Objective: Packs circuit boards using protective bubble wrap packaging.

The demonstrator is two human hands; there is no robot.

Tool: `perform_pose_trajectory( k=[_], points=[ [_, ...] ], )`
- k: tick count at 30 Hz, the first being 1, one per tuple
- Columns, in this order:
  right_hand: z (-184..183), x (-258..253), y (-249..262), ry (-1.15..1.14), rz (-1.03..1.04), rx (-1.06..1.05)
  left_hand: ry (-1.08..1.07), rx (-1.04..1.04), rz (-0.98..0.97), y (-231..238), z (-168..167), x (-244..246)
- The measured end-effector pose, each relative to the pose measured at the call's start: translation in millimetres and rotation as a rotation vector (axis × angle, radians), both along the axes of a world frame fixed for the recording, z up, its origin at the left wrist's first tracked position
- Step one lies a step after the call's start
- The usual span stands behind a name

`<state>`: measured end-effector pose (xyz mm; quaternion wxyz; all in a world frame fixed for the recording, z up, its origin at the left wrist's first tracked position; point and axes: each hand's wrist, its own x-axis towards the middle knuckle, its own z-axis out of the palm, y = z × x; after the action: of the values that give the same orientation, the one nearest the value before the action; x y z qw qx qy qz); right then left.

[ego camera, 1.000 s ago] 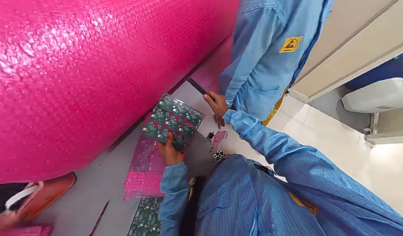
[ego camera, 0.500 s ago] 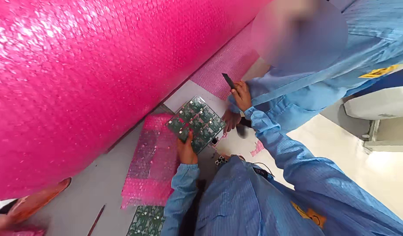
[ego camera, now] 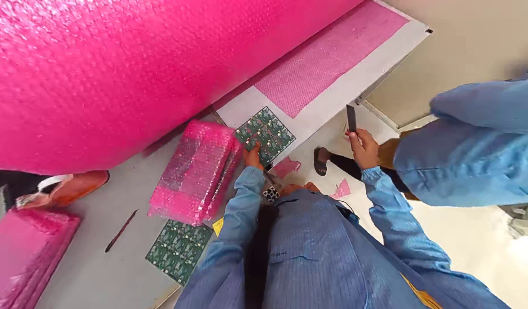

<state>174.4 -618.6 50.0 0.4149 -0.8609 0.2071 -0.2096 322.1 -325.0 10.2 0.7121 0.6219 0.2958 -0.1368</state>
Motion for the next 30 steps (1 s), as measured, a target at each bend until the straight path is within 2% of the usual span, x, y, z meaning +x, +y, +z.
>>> perform_pose_trajectory(
  k=[4,7,10,13,17,20,26,30],
  points=[
    [-23,-49,-28,0.031,-0.03,0.051,0.029,0.029,0.065,-28,-16,6],
    [-39,-65,-53,0.093,-0.03,0.095,0.039,0.043,0.091,-43,-21,11],
    [-52,-59,-73,0.15,-0.006,0.181,0.069,0.08,0.069,-47,-31,19],
    [-52,-37,-82,0.2,0.109,0.21,0.129,0.141,0.003,-40,-42,21],
    [-50,25,-111,0.214,0.311,0.11,0.184,0.182,0.019,-42,-50,24],
    [-53,91,-128,0.255,0.489,0.016,0.202,0.215,0.072,-42,-54,26],
    [-49,213,-135,0.436,0.721,-0.086,0.224,0.243,0.176,-52,-51,35],
    [-48,283,-135,0.462,0.832,-0.19,0.235,0.276,0.194,-59,-54,50]
  ],
)
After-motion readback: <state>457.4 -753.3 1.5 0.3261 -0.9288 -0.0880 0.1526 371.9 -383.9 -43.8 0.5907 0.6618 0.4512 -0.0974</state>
